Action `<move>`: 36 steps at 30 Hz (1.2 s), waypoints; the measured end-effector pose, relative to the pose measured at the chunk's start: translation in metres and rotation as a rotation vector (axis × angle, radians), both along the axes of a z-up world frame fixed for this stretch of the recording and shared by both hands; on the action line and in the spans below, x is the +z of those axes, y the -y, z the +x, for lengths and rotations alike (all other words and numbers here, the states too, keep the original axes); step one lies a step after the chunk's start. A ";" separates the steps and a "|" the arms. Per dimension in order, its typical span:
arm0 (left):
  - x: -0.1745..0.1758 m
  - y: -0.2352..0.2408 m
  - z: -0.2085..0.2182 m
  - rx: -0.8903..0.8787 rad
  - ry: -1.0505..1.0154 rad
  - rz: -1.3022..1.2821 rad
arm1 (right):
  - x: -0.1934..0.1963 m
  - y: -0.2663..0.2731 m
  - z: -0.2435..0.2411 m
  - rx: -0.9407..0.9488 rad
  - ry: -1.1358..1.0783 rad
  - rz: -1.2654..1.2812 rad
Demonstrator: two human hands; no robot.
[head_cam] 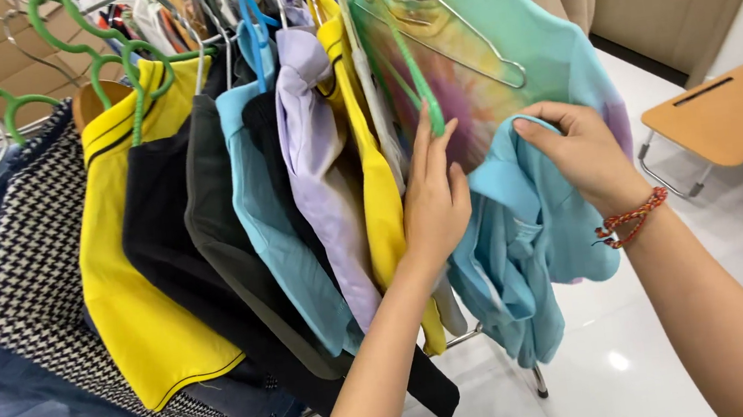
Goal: The person takes a black t-shirt from a clothing rack, lays it on a table, and folds it into a compact roll. They repeat this process with a light blue t-shirt and a grey t-shirt, taking each from the rack, folding it on the table, and placing it next to the previous ones.
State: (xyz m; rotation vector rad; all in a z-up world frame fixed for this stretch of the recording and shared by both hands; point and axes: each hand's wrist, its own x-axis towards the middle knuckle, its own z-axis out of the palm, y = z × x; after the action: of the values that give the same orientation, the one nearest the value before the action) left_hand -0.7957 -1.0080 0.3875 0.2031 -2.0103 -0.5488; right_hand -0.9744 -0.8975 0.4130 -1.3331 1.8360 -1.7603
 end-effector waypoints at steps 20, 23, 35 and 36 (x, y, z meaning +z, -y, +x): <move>-0.064 -0.092 0.015 0.042 0.021 0.402 | 0.004 -0.093 -0.006 0.153 -0.088 0.161; -0.056 -0.119 0.021 0.146 -0.013 0.387 | 0.009 -0.110 -0.001 0.248 -0.219 0.334; -0.079 -0.236 0.081 0.466 0.089 0.578 | -0.030 -0.144 0.033 0.528 -0.636 -0.010; -0.088 -0.244 0.091 0.499 0.164 0.611 | -0.033 -0.145 0.042 0.532 -0.609 -0.072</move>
State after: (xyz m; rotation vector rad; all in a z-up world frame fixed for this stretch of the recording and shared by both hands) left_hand -0.7048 -0.7643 0.2991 1.1158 -1.7936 -0.8201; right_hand -0.9320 -0.7524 0.3802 -2.3101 1.4438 -1.2259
